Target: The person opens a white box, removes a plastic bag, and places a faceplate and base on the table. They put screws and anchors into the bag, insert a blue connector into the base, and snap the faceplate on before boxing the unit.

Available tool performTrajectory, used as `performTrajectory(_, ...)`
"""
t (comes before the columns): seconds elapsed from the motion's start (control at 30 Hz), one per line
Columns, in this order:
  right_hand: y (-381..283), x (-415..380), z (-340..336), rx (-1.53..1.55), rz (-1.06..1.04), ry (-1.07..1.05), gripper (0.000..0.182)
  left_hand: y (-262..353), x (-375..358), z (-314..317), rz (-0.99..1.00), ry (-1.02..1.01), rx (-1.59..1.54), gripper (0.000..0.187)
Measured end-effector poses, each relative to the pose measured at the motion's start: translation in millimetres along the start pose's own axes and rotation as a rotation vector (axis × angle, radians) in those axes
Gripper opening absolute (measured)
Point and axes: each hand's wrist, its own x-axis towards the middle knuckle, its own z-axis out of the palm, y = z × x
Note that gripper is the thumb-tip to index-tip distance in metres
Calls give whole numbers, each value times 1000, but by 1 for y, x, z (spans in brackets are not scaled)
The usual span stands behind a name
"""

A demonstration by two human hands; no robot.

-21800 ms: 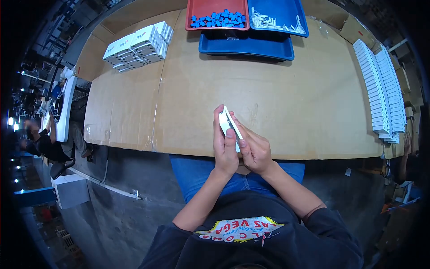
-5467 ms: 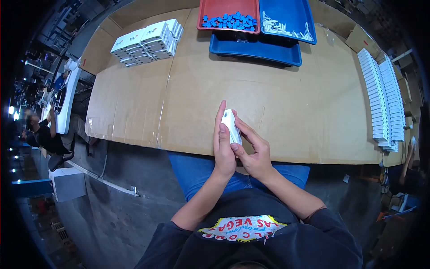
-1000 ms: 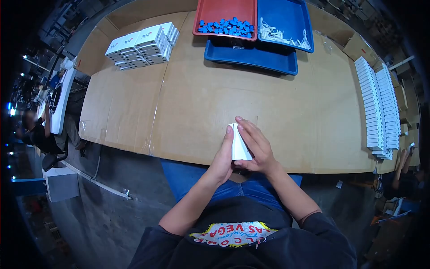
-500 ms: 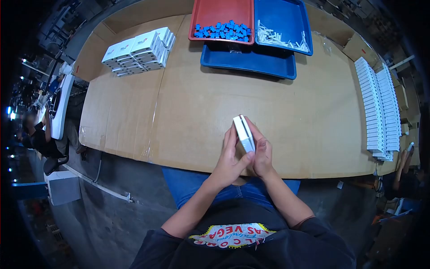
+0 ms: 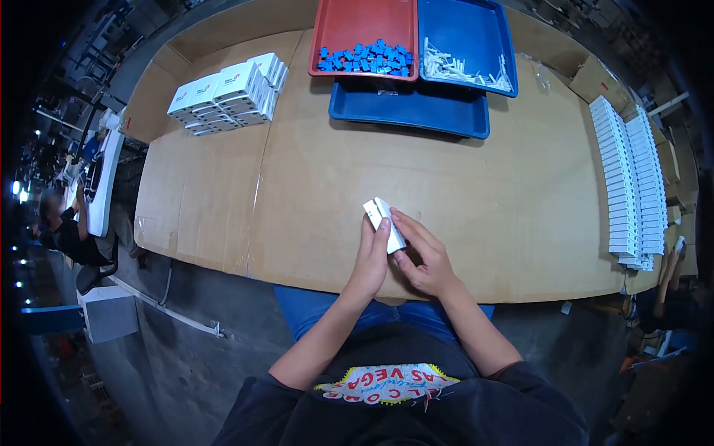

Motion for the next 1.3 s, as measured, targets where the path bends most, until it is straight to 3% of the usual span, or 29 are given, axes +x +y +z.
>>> performTrajectory(0.2, 0, 18, -6, -117, -138, 65, 52, 18, 12, 15, 41, 70, 13, 47)
performTrajectory(0.6, 8, 37, -6, -188, -90, 76, 50, 24, 34, 23, 82, 142, 164, 54)
performTrajectory(0.8, 14, 42, -5, -287, -125, 95, 44, 23, 38, 23, -23, 154, 195, 59)
performTrajectory(1.3, 3, 30, 6, -343, -140, 143, 42, 23, 28, 23, -54, 168, 17, 50)
